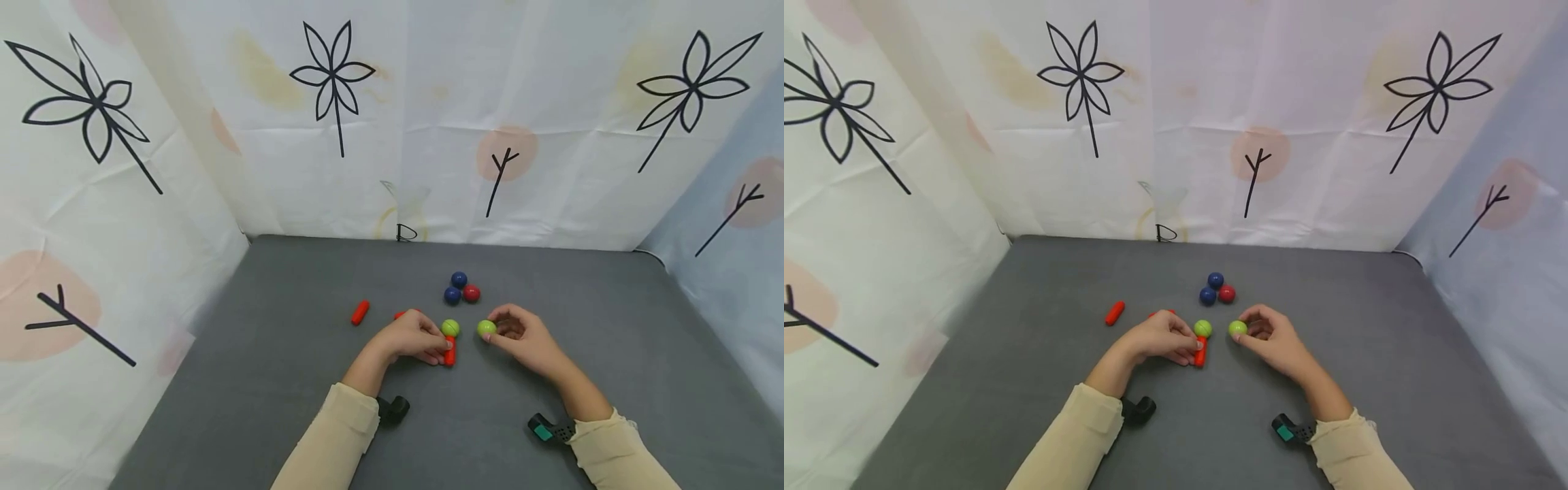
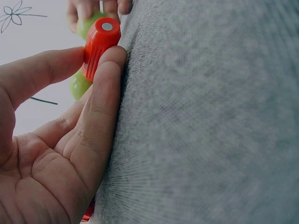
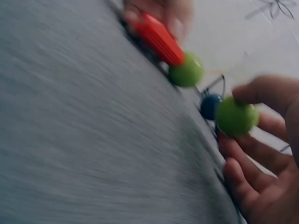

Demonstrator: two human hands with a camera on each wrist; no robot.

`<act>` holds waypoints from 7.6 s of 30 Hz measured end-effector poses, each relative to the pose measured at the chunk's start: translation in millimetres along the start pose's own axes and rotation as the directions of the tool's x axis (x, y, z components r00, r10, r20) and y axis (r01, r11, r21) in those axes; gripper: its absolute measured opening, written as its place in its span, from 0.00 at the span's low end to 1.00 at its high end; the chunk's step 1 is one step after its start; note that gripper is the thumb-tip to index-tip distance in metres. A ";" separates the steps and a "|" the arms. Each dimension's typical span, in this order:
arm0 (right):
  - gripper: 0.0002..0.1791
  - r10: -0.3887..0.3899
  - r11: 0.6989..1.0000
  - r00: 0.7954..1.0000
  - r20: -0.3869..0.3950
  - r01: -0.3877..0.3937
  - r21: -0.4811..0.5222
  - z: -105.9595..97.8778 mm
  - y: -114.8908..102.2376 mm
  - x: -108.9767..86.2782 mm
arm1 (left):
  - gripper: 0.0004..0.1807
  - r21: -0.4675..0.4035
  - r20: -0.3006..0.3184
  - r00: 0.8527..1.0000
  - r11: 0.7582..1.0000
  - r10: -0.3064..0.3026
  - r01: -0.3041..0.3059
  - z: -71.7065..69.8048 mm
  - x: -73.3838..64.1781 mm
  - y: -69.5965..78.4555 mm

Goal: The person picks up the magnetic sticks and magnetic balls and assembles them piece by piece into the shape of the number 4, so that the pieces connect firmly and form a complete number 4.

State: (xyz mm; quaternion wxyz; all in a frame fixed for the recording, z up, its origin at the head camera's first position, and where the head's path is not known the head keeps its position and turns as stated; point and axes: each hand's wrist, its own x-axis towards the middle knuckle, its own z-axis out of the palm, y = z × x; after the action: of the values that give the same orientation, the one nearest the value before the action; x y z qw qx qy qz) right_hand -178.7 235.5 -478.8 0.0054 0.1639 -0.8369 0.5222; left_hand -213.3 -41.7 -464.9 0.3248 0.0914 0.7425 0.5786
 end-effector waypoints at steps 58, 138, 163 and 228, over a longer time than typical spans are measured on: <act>0.11 -0.144 0.990 0.964 0.223 0.140 0.037 42.2 -5.9 -16.4 | 0.06 -0.016 -0.004 0.999 0.999 -0.032 0.032 4.7 0.0 3.5; 0.12 -0.027 0.999 0.996 0.082 0.025 0.024 26.4 -0.5 33.6 | 0.08 0.440 -0.290 0.949 0.898 0.123 0.018 -57.7 -27.9 8.5; 0.19 -0.080 0.996 0.964 0.254 0.085 -0.006 20.9 5.8 41.7 | 0.06 0.467 -0.295 0.951 0.883 0.097 0.054 -53.5 -20.8 5.3; 0.12 -0.032 0.999 0.993 0.117 0.033 -0.002 4.0 17.5 40.3 | 0.13 0.284 -0.138 0.987 0.958 0.086 -0.044 -37.0 -18.0 14.2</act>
State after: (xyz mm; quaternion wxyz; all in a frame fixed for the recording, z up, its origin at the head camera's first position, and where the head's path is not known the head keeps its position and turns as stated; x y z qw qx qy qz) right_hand -221.1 228.1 -488.6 -0.0347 0.2076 -0.8340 0.5101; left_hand -224.6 -76.1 -440.7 0.2330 0.1173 0.8356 0.4835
